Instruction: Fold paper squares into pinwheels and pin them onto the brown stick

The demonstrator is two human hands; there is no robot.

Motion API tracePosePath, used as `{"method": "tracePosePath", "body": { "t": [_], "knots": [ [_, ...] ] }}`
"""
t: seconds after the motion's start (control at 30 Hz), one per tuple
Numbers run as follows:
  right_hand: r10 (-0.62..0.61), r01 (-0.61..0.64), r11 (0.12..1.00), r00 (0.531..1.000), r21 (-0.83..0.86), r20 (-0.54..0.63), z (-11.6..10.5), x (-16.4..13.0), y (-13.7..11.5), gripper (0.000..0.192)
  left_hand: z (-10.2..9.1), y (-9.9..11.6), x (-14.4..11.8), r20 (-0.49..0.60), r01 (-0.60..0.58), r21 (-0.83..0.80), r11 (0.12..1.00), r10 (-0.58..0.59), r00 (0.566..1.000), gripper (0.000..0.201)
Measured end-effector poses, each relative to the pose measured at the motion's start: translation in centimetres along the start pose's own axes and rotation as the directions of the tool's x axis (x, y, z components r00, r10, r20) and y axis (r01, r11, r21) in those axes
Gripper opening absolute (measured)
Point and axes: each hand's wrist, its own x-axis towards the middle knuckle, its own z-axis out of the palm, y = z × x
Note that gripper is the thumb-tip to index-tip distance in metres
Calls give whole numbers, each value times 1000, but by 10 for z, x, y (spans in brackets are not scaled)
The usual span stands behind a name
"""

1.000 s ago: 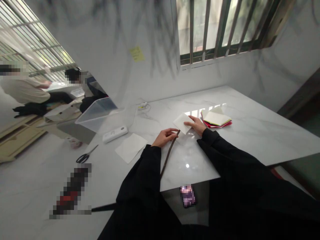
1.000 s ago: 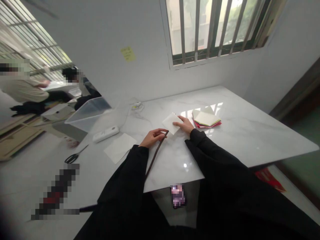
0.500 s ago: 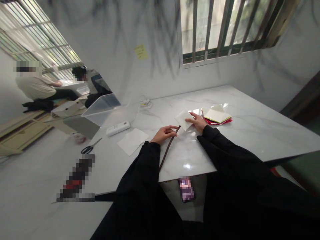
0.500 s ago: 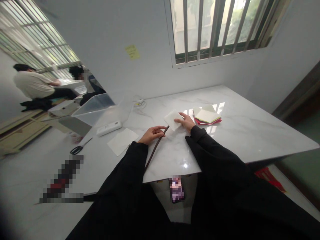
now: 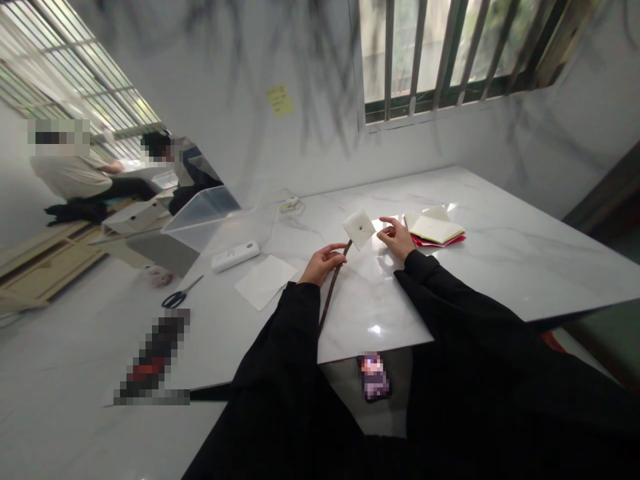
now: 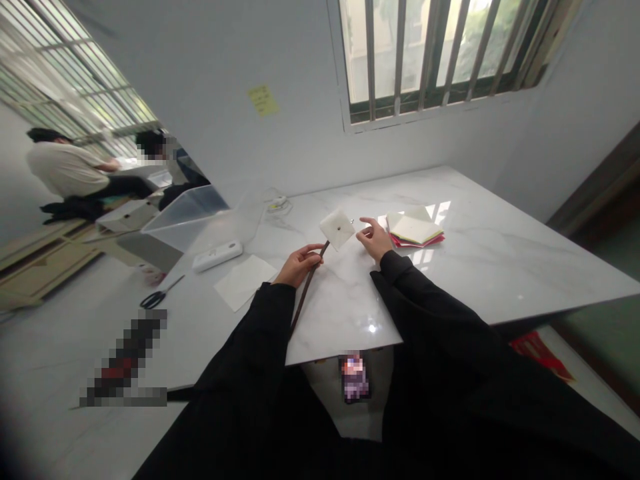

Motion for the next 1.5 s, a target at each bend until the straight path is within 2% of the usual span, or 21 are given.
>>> {"method": "tracePosePath", "body": {
  "t": [0.2, 0.37, 0.57, 0.63, 0.7, 0.77, 0.93, 1.07, 1.1, 1.13, 1.23, 1.3, 1.4, 1.5],
  "knots": [
    [-67, 76, 989, 995, -125, 72, 1, -10, -13, 67, 0, 2, 0, 69, -13, 103, 995, 5, 998, 63],
    [-50, 65, 975, 996, -211, 77, 2, -9, -12, 54, 1, 2, 1, 19, 6, 57, 998, -7, 1000, 65],
    [-38, 40, 977, 999, -207, 14, 2, -12, -18, 83, 4, 3, 1, -31, 36, 5, 999, -36, 999, 65],
    [-18, 31, 964, 998, -265, 54, 2, -12, -20, 64, 4, 3, 1, -38, 36, -12, 999, -36, 999, 64],
    [11, 40, 938, 990, -345, 144, 1, -12, -21, 31, 4, 3, 1, -59, 23, -38, 999, -25, 998, 63],
    [26, 58, 917, 979, -396, 204, 2, -12, -21, 17, 3, 3, 1, -94, 1, -60, 998, -7, 996, 61],
    [-3, 67, 918, 987, -391, 162, 8, -14, -19, 19, 2, 4, 1, -116, 6, -75, 997, -15, 993, 61],
    [31, -17, 954, 999, -298, 44, 8, -14, -21, 62, 3, 5, 0, -98, 44, -70, 997, -51, 994, 64],
    [34, -21, 958, 999, -285, 40, 7, -14, -22, 65, 3, 5, 0, -84, 52, -62, 997, -57, 995, 64],
    [32, -11, 957, 997, -290, 69, 7, -14, -23, 61, 3, 5, 0, -67, 56, -48, 997, -59, 996, 65],
    [37, 63, 927, 966, -370, 257, 6, -14, -26, 26, 3, 5, -1, -45, 37, -3, 999, -37, 998, 64],
    [43, 98, 909, 945, -406, 324, 7, -15, -27, 21, 3, 6, -2, -64, 20, -8, 1000, -20, 998, 64],
    [28, 93, 905, 960, -414, 277, 9, -16, -27, 22, 4, 7, -2, -87, 21, -47, 999, -25, 996, 63],
    [36, 34, 916, 985, -400, 166, 11, -16, -27, 26, 4, 8, -2, -93, 33, -58, 998, -38, 995, 62]
  ]
}}
